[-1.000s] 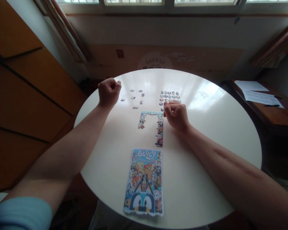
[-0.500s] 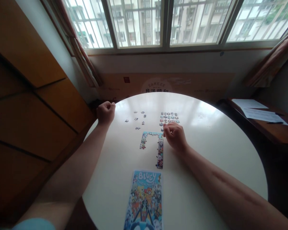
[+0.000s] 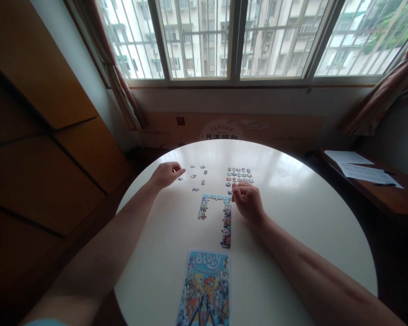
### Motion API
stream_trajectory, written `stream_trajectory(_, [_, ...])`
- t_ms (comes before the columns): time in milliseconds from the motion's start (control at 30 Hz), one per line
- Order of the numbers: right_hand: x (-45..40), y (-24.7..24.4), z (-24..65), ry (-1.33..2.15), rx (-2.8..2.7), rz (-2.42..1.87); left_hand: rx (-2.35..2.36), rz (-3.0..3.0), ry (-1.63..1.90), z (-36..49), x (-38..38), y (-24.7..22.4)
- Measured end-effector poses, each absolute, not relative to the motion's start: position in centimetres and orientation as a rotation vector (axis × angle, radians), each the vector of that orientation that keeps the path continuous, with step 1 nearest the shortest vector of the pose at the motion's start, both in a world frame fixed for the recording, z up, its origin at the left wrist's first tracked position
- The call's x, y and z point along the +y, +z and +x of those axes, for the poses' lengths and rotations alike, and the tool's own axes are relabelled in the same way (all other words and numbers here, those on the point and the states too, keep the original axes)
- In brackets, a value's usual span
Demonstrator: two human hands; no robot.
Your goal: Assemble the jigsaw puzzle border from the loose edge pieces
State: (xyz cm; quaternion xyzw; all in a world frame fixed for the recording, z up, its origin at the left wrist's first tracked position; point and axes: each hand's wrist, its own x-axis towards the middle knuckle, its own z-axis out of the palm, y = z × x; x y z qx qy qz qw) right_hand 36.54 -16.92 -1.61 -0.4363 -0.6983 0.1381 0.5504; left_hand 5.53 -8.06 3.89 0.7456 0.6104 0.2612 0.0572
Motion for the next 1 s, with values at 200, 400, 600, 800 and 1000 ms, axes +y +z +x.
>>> stream_trajectory(200, [-16.9, -1.6, 36.6, 0.316, -1.651, -1.047, 1.381, 2.456, 0.459, 6.5, -9.0, 3.8])
stream_trajectory(400, [-16.9, -1.5, 36.5, 0.295, -1.658, -1.043, 1.285, 2.493, 0.218, 7.3, -9.5, 3.6])
stream_trajectory(600, [-17.2, -1.1, 36.6, 0.296, -1.657, -1.048, 1.379, 2.539, 0.180, 8.3, -9.7, 3.9])
stream_trajectory(800, [-17.2, -1.0, 37.1, 0.309, -1.649, -1.075, 1.388, 2.501, 0.201, 8.8, -9.4, 3.9])
stream_trajectory(1000, [-17.2, -1.0, 37.2, 0.287, -1.669, -1.054, 1.258, 2.505, 0.249, 8.5, -9.3, 3.8])
